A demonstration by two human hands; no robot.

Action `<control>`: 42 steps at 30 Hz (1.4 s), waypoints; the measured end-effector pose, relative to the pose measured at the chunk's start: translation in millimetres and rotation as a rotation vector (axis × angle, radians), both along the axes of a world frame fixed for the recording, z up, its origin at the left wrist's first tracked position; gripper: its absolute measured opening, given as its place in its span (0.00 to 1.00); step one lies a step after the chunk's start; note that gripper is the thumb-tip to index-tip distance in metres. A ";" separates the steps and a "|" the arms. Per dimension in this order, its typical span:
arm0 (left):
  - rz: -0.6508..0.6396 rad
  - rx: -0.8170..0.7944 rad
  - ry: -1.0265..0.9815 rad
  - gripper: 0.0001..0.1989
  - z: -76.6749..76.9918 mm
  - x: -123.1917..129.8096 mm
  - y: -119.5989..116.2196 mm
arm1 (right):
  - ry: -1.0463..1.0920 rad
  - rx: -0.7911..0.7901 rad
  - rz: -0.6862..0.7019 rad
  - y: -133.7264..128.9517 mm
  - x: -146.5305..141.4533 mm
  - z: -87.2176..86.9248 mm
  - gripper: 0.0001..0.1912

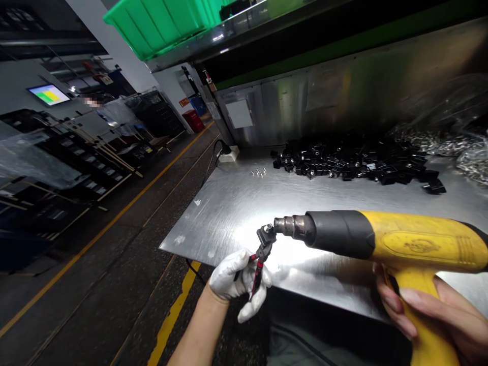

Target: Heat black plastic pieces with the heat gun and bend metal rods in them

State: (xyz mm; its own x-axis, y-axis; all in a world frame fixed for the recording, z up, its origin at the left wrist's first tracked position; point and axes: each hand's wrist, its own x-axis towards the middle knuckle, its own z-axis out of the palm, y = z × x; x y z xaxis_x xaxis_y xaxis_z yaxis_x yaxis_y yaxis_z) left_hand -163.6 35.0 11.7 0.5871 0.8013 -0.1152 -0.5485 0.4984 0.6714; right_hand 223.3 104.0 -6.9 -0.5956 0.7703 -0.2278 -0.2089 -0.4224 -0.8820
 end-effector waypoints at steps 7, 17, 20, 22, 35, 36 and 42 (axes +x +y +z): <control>-0.015 0.030 -0.021 0.32 1.3 0.5 1.9 | 0.020 0.066 0.110 5.3 4.9 -8.5 0.19; 0.010 0.036 -0.046 0.32 1.1 1.8 0.3 | 0.021 0.072 0.065 2.0 3.2 -5.4 0.19; 0.011 0.038 -0.049 0.33 0.9 2.1 -0.2 | -0.010 0.022 -0.014 -1.8 -1.7 1.3 0.20; 0.015 0.039 -0.047 0.32 0.8 1.5 -0.4 | -0.041 -0.015 -0.037 -3.3 -3.4 4.4 0.20; -0.012 0.038 -0.037 0.33 -2.4 -5.6 -0.4 | 0.002 0.089 0.135 6.1 11.5 -14.0 0.19; -0.013 0.037 -0.035 0.33 -2.7 -5.9 -0.5 | 0.003 0.089 0.128 6.0 11.7 -13.9 0.19; -0.020 0.045 -0.021 0.33 -3.0 -7.1 -1.0 | -0.020 0.049 0.086 3.0 3.5 0.8 0.19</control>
State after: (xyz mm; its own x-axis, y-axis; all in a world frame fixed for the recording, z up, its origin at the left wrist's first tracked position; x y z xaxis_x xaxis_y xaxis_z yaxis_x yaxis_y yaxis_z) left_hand -170.7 34.0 8.8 0.6047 0.7937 -0.0663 -0.5534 0.4786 0.6817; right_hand 226.8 106.9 -6.1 -0.6558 0.7269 -0.2038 -0.1555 -0.3942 -0.9058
